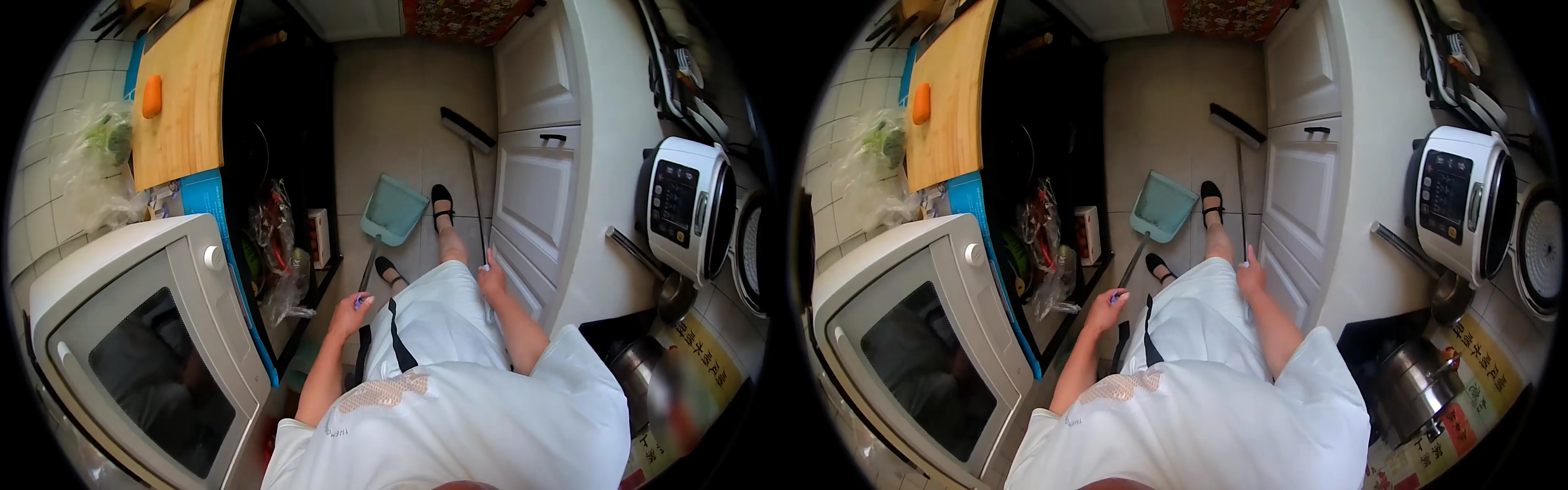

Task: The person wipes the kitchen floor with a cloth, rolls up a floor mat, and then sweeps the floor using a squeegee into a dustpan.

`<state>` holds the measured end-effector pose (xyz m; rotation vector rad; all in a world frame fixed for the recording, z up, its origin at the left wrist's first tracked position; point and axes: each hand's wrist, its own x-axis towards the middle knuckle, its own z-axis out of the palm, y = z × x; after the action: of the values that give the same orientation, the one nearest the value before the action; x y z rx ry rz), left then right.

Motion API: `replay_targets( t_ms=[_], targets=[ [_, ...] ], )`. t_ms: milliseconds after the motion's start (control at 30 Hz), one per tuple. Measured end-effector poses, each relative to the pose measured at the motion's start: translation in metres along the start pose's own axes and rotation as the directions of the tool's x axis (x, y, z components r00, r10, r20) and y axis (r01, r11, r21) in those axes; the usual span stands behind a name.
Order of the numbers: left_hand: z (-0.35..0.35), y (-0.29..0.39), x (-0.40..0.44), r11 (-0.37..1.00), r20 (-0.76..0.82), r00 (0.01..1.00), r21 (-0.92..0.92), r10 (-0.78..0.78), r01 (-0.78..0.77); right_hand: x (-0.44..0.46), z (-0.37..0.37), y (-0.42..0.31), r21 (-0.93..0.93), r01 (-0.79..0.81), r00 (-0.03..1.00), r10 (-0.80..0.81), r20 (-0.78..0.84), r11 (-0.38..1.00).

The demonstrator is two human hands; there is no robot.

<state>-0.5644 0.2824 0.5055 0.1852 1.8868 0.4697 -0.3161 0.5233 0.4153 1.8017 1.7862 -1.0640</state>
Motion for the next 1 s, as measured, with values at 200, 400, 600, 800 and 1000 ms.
replay_targets(
  t_ms=[200, 400, 600, 800, 1000],
  targets=[
    [-0.001, -0.002, 0.005, 0.999, -0.029, 0.999, 0.020, 0.032, -0.031, 0.033, -0.024, -0.024, 0.063, 0.301, 0.942, -0.286, -0.178, 0.952],
    [-0.001, 0.003, 0.001, 0.998, 0.009, 0.998, 0.001, -0.058, 0.058, 0.203, -0.057, -0.099, -0.069, 0.344, 0.929, -0.350, -0.124, 0.937],
    [0.000, 0.006, 0.000, 0.999, -0.015, 0.999, 0.002, -0.036, 0.036, 0.196, -0.042, -0.078, -0.076, 0.311, 0.950, -0.312, -0.007, 0.947],
    [-0.004, 0.008, -0.001, 1.000, -0.016, 1.000, 0.023, -0.018, 0.018, 0.065, -0.033, 0.022, -0.089, 0.352, 0.936, -0.349, 0.048, 0.932],
    [-0.005, 0.009, -0.004, 0.998, -0.018, 0.999, 0.043, -0.034, 0.034, -0.002, -0.059, 0.016, -0.092, 0.221, 0.971, -0.209, 0.119, 0.971]
  ],
)
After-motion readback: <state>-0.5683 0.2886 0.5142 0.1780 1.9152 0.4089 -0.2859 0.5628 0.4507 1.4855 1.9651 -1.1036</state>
